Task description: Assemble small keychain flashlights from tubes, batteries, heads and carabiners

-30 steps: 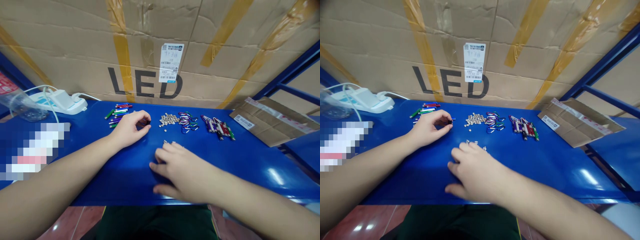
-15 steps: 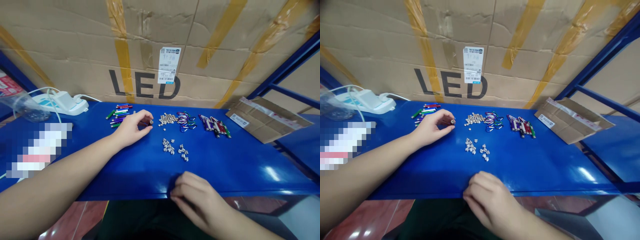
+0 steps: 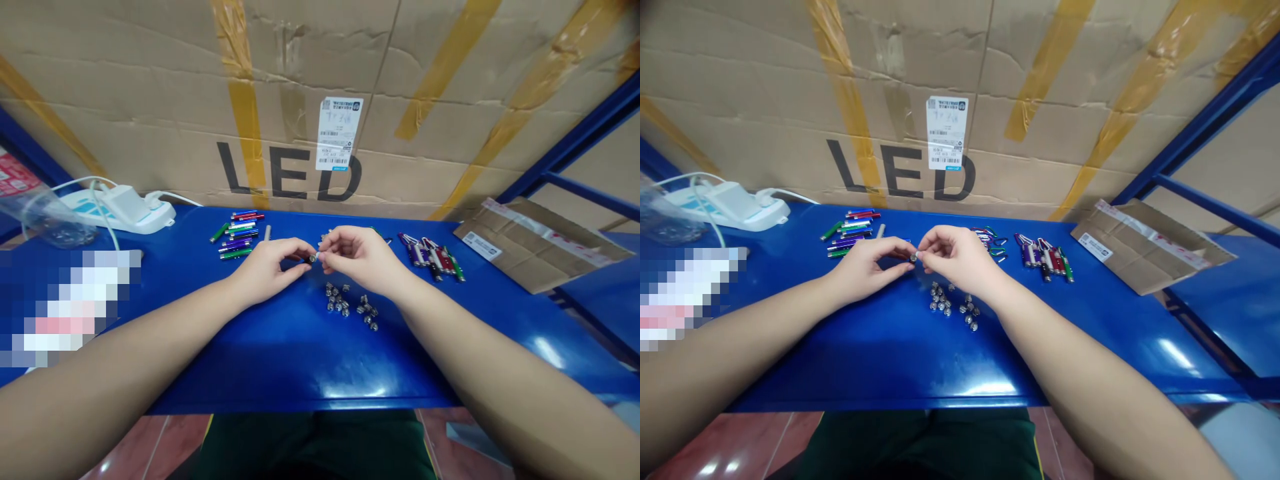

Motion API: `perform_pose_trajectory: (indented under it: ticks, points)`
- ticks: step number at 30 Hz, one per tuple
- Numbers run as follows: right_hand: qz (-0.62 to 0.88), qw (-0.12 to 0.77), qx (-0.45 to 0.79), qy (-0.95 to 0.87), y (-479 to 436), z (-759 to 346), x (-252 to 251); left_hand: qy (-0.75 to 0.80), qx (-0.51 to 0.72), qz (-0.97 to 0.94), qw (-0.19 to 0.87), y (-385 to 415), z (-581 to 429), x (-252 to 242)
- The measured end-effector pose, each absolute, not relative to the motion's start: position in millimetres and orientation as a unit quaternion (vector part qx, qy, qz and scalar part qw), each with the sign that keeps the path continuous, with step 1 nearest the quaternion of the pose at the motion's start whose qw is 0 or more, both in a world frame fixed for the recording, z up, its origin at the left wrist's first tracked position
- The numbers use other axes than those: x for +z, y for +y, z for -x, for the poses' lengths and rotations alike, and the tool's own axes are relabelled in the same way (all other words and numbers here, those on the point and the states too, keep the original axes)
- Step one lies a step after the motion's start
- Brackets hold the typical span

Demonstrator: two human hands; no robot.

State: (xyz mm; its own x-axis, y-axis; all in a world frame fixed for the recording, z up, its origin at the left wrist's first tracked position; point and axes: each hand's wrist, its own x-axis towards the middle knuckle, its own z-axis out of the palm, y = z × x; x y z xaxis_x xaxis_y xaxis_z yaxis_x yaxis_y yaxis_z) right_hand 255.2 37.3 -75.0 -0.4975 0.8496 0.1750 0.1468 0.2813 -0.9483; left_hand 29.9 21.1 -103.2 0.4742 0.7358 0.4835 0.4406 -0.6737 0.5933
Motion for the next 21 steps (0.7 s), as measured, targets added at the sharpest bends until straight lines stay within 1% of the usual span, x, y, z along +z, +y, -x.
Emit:
perform_pose_trajectory:
  ticks: [6, 16, 21]
  points:
    - [0.354, 0.336, 0.491, -0.721, 36.2, -255.0, -80.1, 0.341, 0.375, -0.844, 0.172, 18.3, -32.3, -99.9]
    - [0.383, 0.338, 0.448, -0.734, 33.6, -251.5, -76.2, 0.318, 0.377, -0.864, 0.098, 17.0, -33.4, -98.3]
    - [0.372, 0.327, 0.542, -0.68, 36.1, -252.8, -76.6, 0.313, 0.394, -0.857, 0.11, 16.8, -33.8, -98.8]
